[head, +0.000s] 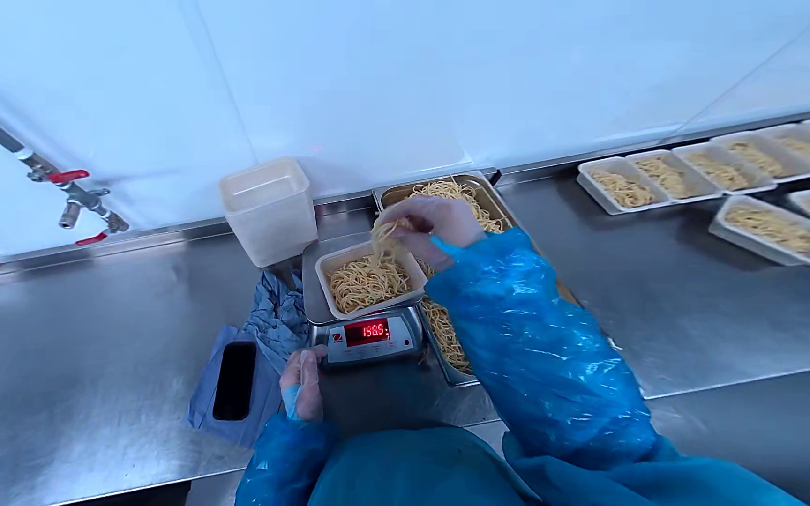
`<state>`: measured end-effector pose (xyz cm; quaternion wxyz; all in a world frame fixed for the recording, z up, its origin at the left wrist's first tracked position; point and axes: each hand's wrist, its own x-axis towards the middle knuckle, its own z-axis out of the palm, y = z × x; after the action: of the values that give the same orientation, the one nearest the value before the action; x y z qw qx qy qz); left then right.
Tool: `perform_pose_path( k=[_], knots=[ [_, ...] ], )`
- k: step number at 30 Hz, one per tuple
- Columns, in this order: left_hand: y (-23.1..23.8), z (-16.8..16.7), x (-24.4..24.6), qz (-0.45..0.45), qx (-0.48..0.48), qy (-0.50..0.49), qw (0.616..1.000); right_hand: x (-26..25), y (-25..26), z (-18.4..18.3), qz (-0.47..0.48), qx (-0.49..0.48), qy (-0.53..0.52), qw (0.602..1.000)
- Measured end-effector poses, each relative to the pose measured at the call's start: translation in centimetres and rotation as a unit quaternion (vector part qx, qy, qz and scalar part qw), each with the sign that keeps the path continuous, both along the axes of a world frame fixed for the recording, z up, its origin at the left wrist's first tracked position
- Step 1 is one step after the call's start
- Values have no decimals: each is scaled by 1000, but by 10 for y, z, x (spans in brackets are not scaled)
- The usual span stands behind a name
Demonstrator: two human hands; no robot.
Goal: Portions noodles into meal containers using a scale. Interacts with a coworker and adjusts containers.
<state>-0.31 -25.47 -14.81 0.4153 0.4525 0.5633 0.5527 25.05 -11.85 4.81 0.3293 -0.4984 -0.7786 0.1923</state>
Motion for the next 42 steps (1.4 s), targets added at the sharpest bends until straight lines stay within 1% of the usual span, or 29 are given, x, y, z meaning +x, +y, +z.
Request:
perform_pose_path(
  k=[3,6,9,15,21,23,25,27,28,29,30,31,33,34,35,37,38,39,42],
  knots=[
    [2,1,2,-4,-4,-6,1000,16,-6,18,-46,55,46,996],
    [-1,1,2,-4,-13,0,1000,38,-9,35,-109,51,65,991],
    [-4,-2,-2,-6,1,13,1000,62,-12,43,-128,65,96,985],
    [-3,-2,-5,2,-2,14,1000,99,-18,35,-176,122,180,960],
    [-1,1,-3,-4,-13,21,1000,113,-21,24,-238,152,247,927],
    [-1,0,-4,-8,-13,23,1000,118,-22,14,-262,136,211,932],
    [-1,-1,-4,-6,-12,21,1000,128,-20,-6,-284,68,100,951],
    [0,0,-3,-2,-14,19,1000,137,-17,-31,-234,-86,-52,967],
    [0,1,-3,-1,-16,17,1000,137,-14,-44,-194,-169,-120,959],
    [-1,2,-2,3,-18,14,1000,132,-11,-57,-155,-230,-177,944],
    [-1,2,-2,4,-19,14,1000,121,-9,-65,-127,-254,-217,934],
    [0,2,-2,5,-18,14,1000,105,-9,-69,-106,-235,-230,938],
    [0,0,0,2,-10,16,1000,64,-10,-67,-83,-150,-196,965],
    [0,-2,0,-3,-6,15,1000,39,-10,-64,-69,-136,-185,971],
    [0,-2,1,-10,-4,12,1000,18,-9,-63,-41,-144,-202,968],
    [0,-1,3,-23,-3,15,1000,-12,0,-68,18,-205,-279,938],
    [-1,1,4,-26,-5,15,1000,-20,5,-69,29,-229,-297,927],
    [-2,2,4,-26,-8,16,999,-22,7,-67,27,-233,-291,927],
    [0,6,1,-15,-5,26,1000,-11,7,-54,1,-151,-157,976]
  ],
)
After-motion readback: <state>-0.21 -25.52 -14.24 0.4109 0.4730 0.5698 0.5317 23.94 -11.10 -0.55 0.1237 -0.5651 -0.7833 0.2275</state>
